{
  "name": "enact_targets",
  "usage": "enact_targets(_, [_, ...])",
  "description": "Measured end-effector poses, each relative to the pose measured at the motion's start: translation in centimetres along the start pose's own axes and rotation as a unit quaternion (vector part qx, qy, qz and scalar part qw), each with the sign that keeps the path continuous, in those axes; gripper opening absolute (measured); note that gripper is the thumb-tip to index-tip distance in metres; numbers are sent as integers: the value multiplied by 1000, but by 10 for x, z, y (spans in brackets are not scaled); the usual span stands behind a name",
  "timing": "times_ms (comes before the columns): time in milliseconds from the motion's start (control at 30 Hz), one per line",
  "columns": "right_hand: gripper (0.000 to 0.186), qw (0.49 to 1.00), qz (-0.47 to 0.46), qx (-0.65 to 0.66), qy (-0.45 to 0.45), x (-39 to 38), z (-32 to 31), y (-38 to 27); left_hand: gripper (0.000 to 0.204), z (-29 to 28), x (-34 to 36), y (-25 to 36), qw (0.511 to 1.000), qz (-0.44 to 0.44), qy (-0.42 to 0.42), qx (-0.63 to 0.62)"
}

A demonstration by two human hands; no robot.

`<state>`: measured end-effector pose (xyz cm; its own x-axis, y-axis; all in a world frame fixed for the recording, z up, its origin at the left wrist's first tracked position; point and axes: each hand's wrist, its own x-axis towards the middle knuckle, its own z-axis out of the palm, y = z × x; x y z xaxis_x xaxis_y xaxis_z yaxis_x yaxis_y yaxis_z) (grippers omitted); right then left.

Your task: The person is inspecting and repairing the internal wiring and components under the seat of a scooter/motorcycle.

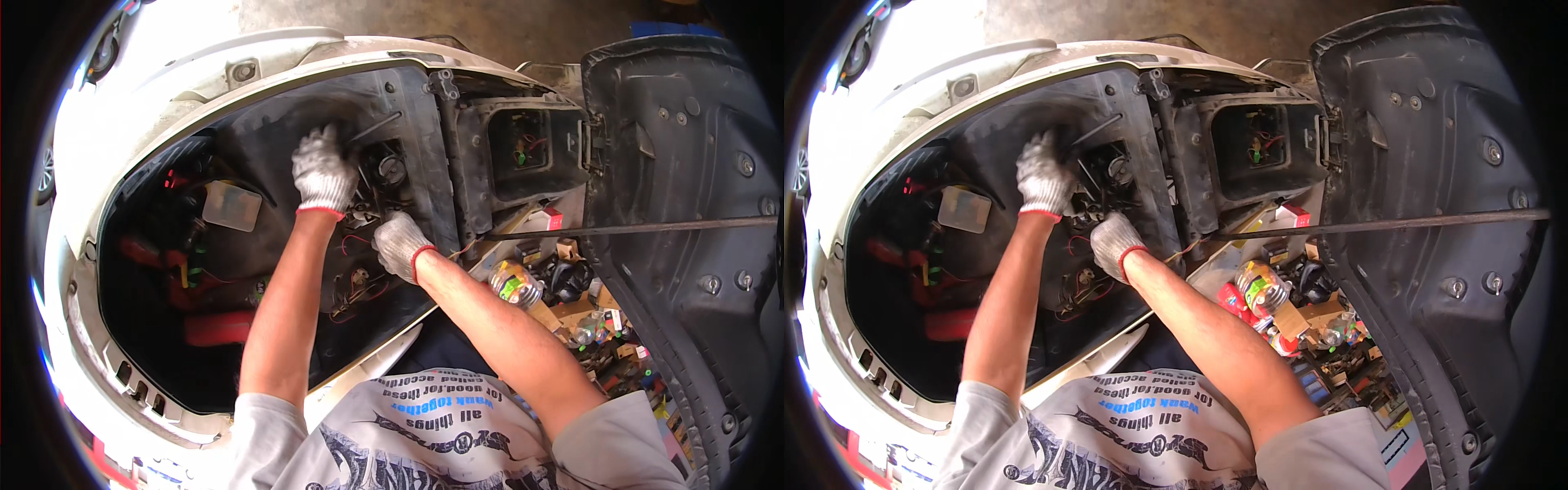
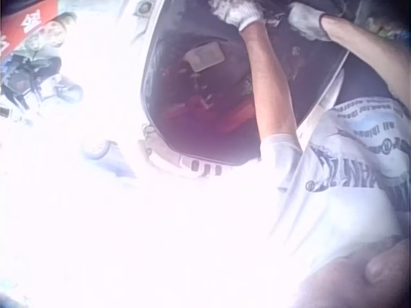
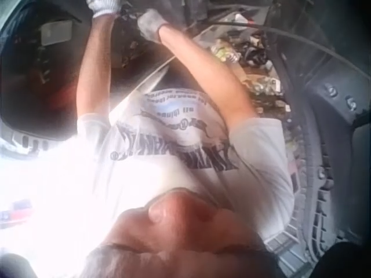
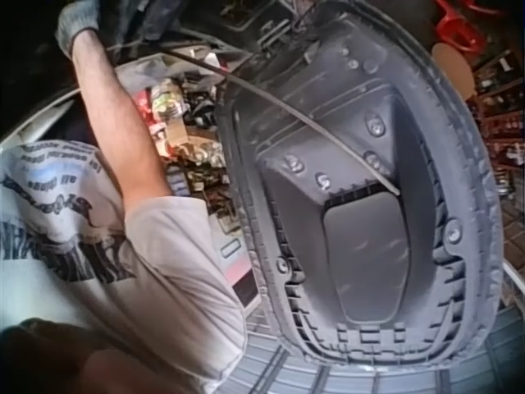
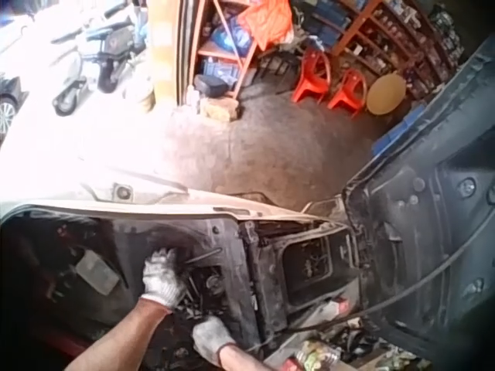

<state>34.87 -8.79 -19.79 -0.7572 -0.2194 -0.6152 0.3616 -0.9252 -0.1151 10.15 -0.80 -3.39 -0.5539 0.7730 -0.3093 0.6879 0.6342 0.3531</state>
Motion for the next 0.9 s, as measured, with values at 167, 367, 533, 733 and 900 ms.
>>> enact_targets(167, [14, 986, 30, -97, 134, -39, 71, -44, 31, 8, 11, -29, 982, 150, -49, 105])
enact_targets(367, [14, 946, -118, 48, 297, -40, 88, -39, 31, 11, 28, -31, 961, 245, -71, 110])
enact_targets(533, [14, 900, -9, 45, 433, -49, 205, -109, 31, 14, 20, -54, 960, 242, -72, 122])
enact_targets(733, [9, 882, 12, 94, 461, -49, 216, -103, 29, 14, 27, -42, 961, 256, -56, 94])
enact_targets(900, [18, 901, 33, 142, 409, -58, 209, -111, 27, 14, 26, -45, 962, 255, -50, 80])
